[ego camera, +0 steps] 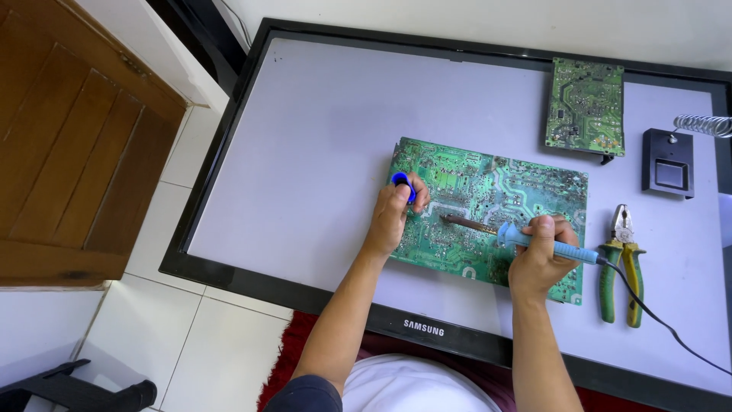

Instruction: The person uses a soldering iron and a blue-handled tool to apply solder to traces on a green circuit board. They repeatedly heat and feed solder along specific areas of the board while holding the tool steady. The work is performed on a white tabletop with other electronics and tools nearby.

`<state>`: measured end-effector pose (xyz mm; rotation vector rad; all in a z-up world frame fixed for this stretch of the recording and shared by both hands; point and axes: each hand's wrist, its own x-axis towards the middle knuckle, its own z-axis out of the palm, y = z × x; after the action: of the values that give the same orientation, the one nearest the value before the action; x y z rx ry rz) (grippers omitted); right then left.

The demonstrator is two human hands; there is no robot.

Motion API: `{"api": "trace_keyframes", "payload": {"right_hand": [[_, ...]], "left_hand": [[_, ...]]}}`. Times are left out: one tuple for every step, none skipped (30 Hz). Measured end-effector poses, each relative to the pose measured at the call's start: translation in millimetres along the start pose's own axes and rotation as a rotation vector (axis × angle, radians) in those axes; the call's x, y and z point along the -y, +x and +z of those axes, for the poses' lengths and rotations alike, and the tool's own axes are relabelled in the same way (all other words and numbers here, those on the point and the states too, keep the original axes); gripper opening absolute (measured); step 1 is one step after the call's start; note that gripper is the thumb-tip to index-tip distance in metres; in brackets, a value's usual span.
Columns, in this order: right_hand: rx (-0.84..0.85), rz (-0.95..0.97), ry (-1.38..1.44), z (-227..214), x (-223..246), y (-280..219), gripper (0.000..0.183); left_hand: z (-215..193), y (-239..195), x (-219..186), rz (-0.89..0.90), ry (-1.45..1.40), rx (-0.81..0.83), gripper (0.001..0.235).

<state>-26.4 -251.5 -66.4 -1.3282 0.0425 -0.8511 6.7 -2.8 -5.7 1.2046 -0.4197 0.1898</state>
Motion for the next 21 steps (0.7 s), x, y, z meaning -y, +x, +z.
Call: {"api": "trace_keyframes", "payload": {"right_hand": [[0.0,0.001,0.001,3,1,0,0.043],[-0.025,0.016,-0.008,6,3,-1,0.044],[-0.049,0.031,-0.016,8,5,-2,0.044],[-0.048,0.032,-0.018,7,5,-3,0.044],[-0.054,0.043,-0.026,5,5,-3,0.045],[-0.062,0.052,-0.031,6,4,-4,0.045],[-0.062,0.052,-0.03,5,2,-4,0.045],[-0.074,0.058,-0.037,3,0,-4,0.045],[-0.085,0.064,-0.045,2,-2,-5,0.045],[-0.086,0.065,-0.045,7,6,-6,0.045],[-0.112,0.093,-0.052,13,13,-6,0.044],[-0.137,0.12,-0.057,20,21,-6,0.042],[-0.136,0.119,-0.055,23,25,-6,0.042],[-0.177,0.147,-0.091,27,29,-6,0.041],[-0.218,0.175,-0.127,30,33,-7,0.04],[-0.22,0.175,-0.125,30,31,-6,0.04],[-0.236,0.19,-0.139,29,29,-5,0.039],[-0.253,0.204,-0.155,28,27,-5,0.038],[-0.254,0.204,-0.155,29,28,-5,0.038],[-0.271,0.221,-0.16,30,29,-4,0.038],[-0.288,0.238,-0.165,32,30,-3,0.038]], "left_hand": [[1,2,-5,-0.001,0.001,-0.001,0.055],[2,4,-10,0.019,0.026,0.008,0.051],[3,5,-15,0.04,0.051,0.017,0.047],[4,5,-17,0.038,0.05,0.015,0.047],[5,4,-18,0.054,0.069,0.028,0.043],[5,5,-21,0.071,0.091,0.043,0.039],[5,5,-19,0.072,0.091,0.043,0.039],[5,4,-16,0.081,0.084,0.046,0.035],[5,3,-14,0.09,0.076,0.048,0.032],[5,3,-13,0.089,0.077,0.048,0.032],[5,4,-13,0.093,0.077,0.048,0.031],[5,5,-12,0.1,0.077,0.048,0.03],[4,3,-12,0.101,0.078,0.048,0.03],[4,2,-11,0.104,0.082,0.047,0.03],[3,0,-11,0.108,0.085,0.046,0.03],[3,0,-10,0.108,0.086,0.048,0.03],[4,-1,-9,0.114,0.099,0.045,0.03],[4,-2,-8,0.12,0.111,0.042,0.03],[4,-4,-8,0.119,0.111,0.043,0.03],[4,-4,-9,0.117,0.111,0.043,0.031],[4,-5,-9,0.116,0.112,0.044,0.032]]}}
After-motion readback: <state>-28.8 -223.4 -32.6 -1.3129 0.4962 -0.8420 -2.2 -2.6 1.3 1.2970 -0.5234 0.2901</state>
